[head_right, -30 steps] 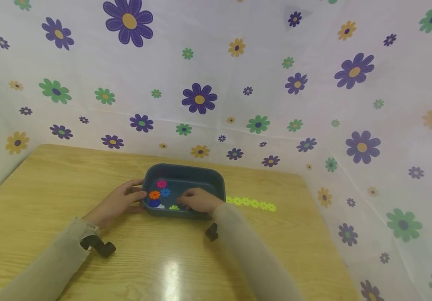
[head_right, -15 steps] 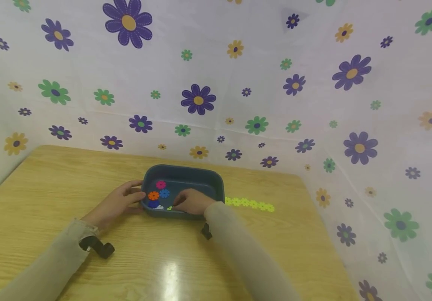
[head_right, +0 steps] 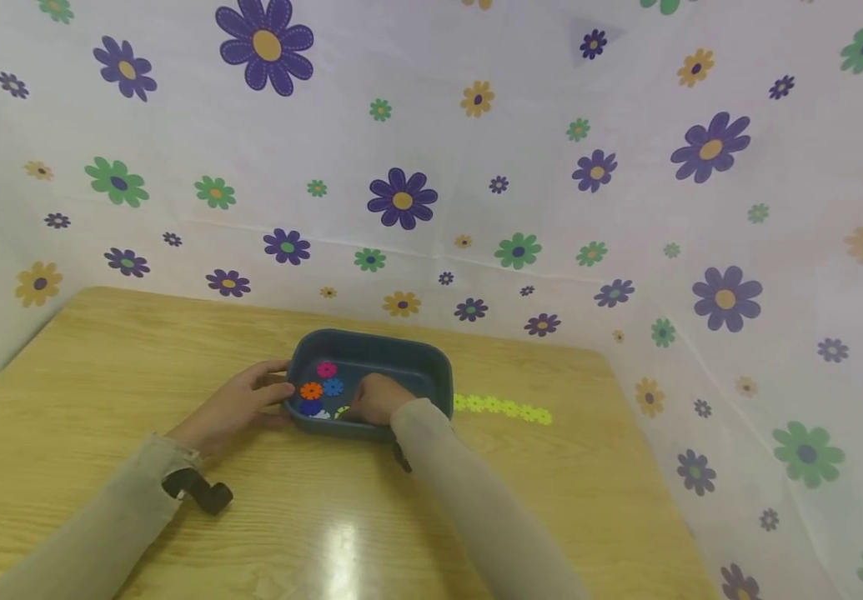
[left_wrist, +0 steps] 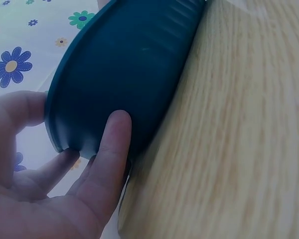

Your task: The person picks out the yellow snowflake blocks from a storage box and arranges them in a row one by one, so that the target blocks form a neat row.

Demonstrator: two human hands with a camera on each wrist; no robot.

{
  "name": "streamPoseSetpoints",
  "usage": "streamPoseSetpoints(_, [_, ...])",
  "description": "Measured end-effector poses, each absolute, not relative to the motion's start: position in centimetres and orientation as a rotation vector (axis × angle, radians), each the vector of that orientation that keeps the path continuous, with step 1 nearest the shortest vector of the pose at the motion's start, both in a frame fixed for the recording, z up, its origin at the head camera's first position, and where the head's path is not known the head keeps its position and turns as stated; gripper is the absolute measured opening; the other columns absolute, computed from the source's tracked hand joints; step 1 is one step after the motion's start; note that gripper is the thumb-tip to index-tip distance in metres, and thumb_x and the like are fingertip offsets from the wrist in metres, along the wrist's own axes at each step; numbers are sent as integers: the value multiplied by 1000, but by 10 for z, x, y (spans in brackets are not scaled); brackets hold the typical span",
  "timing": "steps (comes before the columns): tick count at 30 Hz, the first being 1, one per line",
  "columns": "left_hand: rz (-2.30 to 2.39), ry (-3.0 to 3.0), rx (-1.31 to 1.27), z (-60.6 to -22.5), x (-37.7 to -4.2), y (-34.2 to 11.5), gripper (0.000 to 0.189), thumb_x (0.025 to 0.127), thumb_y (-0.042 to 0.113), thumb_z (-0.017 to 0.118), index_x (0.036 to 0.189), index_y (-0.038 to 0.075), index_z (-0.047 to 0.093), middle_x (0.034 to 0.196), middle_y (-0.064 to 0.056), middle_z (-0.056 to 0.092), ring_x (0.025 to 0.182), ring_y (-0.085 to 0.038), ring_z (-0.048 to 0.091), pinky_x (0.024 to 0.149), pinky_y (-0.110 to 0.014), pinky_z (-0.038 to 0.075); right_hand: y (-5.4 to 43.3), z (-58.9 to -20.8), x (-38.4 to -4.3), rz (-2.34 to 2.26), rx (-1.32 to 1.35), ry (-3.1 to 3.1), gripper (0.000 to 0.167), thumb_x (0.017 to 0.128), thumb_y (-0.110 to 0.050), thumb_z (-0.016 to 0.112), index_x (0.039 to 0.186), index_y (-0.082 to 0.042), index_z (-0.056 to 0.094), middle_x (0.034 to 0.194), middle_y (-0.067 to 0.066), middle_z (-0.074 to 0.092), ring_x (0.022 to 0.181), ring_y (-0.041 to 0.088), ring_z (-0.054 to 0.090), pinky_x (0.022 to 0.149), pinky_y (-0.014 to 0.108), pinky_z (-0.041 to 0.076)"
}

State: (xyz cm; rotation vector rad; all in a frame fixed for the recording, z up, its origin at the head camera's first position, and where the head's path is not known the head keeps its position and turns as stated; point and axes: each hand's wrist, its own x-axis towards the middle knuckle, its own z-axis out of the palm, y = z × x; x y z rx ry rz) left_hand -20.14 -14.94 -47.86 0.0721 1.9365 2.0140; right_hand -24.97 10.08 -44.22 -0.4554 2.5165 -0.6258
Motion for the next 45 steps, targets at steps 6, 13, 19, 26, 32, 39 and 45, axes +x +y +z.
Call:
streamPoseSetpoints(6, [2015,1939,61,-477,-201,-148,64,105,20,61,159,6,31,148,-27,43,109,-32,66,92,-43,61,110,-438,-251,-796,-405,2459,28,93,-31,78,75,-12,70,72,-6,63,66,10,54,61,24,46])
streamPoseSetpoints(13, [2019,1950,49,-477,-201,-147,64,104,17,60,159,5,30,145,-28,44,107,-30,66,91,-42,62,115,-433,-250,-1011,-350,2408,13,97,-16,73,94,-4,77,90,3,74,77,15,71,77,31,63])
streamPoseSetpoints(19, [2016,1958,47,-477,-202,-145,64,104,16,60,159,6,29,145,-28,44,107,-31,66,90,-43,62,118,-429,-249,-1113,-291,2390,12,99,-13,70,101,-4,78,96,6,73,80,18,72,78,33,64])
streamPoseSetpoints(26, [2005,1963,53,-477,-202,-145,63,104,17,60,159,6,30,143,-28,44,109,-33,65,90,-43,62,127,-420,-250,-1215,-277,2398,14,100,-14,69,104,-2,76,99,9,72,81,19,71,76,33,64])
streamPoseSetpoints(32, [2011,1958,59,-477,-202,-147,64,104,17,60,159,5,30,144,-29,43,110,-34,64,91,-44,62,148,-406,-251,-1303,-293,2425,17,100,-16,70,106,-1,75,97,10,73,80,20,71,82,40,64])
streamPoseSetpoints(39, [2009,1964,77,-477,-201,-148,64,105,17,59,160,7,28,144,-29,44,109,-33,65,92,-46,61,194,-395,-253,-1410,-223,2427,22,102,-20,67,112,0,70,99,10,70,84,20,68,84,35,62])
streamPoseSetpoints(45, [1994,1976,87,-476,-201,-147,65,105,18,59,161,7,28,144,-29,44,109,-33,66,91,-45,62,248,-394,-251,-1428,-143,2451,28,104,-20,63,117,4,66,107,15,68,97,32,69,95,47,59])
